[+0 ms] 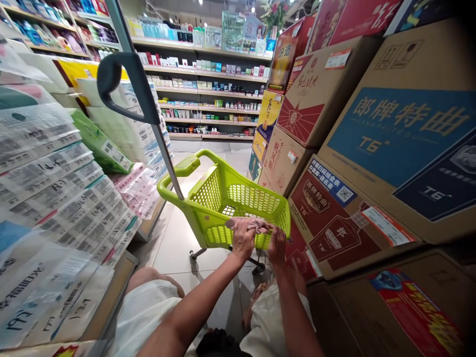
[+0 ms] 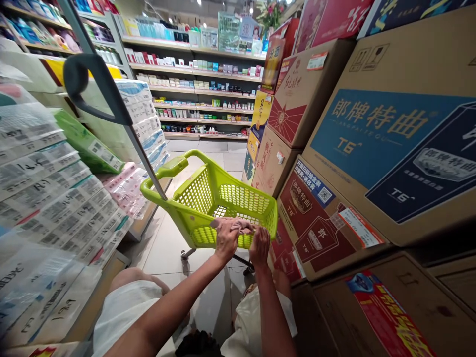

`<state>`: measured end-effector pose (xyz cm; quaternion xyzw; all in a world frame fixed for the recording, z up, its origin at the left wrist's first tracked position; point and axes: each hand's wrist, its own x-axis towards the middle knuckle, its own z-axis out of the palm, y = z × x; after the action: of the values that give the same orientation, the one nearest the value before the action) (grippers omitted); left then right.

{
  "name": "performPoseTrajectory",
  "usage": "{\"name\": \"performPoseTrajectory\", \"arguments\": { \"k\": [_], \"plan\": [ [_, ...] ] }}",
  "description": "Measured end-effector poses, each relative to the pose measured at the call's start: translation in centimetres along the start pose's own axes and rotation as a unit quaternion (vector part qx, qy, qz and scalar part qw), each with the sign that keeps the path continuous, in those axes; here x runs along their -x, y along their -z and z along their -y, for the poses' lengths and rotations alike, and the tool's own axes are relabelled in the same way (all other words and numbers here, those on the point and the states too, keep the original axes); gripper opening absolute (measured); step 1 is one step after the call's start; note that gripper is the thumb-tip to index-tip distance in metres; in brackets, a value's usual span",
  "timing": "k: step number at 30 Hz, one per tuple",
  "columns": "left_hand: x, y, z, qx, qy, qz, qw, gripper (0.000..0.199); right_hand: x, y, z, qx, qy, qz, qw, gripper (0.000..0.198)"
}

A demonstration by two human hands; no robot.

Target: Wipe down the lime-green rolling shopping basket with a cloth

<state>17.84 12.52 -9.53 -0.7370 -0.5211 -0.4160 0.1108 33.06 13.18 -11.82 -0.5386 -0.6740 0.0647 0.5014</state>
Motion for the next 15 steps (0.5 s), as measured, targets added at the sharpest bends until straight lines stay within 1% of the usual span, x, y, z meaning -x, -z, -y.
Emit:
{"name": "performPoseTrajectory", "arguments": {
  "k": [2, 3, 4, 5, 7, 8, 10, 11, 12, 13, 14, 15],
  "plan": [
    [-0.2, -1.2, -1.8, 0.014, -0.025, 0.023, 0.999, 0.028, -0.1, 0.8, -0.6, -0.003, -0.009, -0.036, 0.999, 0.043],
    [-0.3, -1.4, -2.0, 0.016, -0.044, 0.033, 0.998, 0.028, -0.1, 1.2, -0.9, -0.006, -0.015, -0.053, 0.998, 0.043],
    [-0.4, -1.2, -1.8, 0.016, -0.065, 0.041, 0.997, 0.029, -0.2, 1.6, -1.3, -0.008, -0.022, -0.067, 0.997, 0.043],
    [-0.5, -0.7, -1.1, 0.013, -0.084, 0.048, 0.995, 0.028, -0.3, 1.9, -1.7, -0.008, -0.028, -0.076, 0.997, 0.044],
    [-0.9, 1.1, 1.8, 0.001, -0.099, 0.047, 0.994, 0.024, -0.3, 2.4, -2.5, -0.004, -0.034, -0.081, 0.996, 0.044],
    [-1.1, 2.3, 3.6, -0.008, -0.082, 0.040, 0.996, 0.023, -0.3, 2.5, -2.9, -0.001, -0.034, -0.076, 0.997, 0.043],
    [-1.8, 4.4, 7.3, -0.039, -0.016, 0.009, 0.999, 0.022, -0.1, 2.7, -3.4, 0.006, -0.026, -0.062, 0.998, 0.040],
    [-2.1, 5.1, 8.6, -0.059, 0.015, -0.013, 0.998, 0.023, -0.1, 2.8, -3.5, 0.008, -0.026, -0.056, 0.998, 0.040],
    [-2.4, 5.4, 9.5, -0.075, 0.044, -0.030, 0.996, 0.024, 0.0, 2.9, -3.6, 0.008, -0.030, -0.054, 0.998, 0.040],
    [-2.6, 5.3, 9.6, -0.084, 0.061, -0.038, 0.994, 0.026, 0.1, 3.0, -3.7, 0.005, -0.037, -0.054, 0.998, 0.041],
    [-2.6, 4.7, 9.1, -0.084, 0.065, -0.035, 0.994, 0.027, 0.1, 3.2, -3.7, 0.002, -0.046, -0.057, 0.997, 0.042],
    [-2.5, 3.7, 8.0, -0.075, 0.058, -0.022, 0.995, 0.026, 0.1, 3.4, -3.7, -0.002, -0.054, -0.062, 0.997, 0.043]
  ]
}}
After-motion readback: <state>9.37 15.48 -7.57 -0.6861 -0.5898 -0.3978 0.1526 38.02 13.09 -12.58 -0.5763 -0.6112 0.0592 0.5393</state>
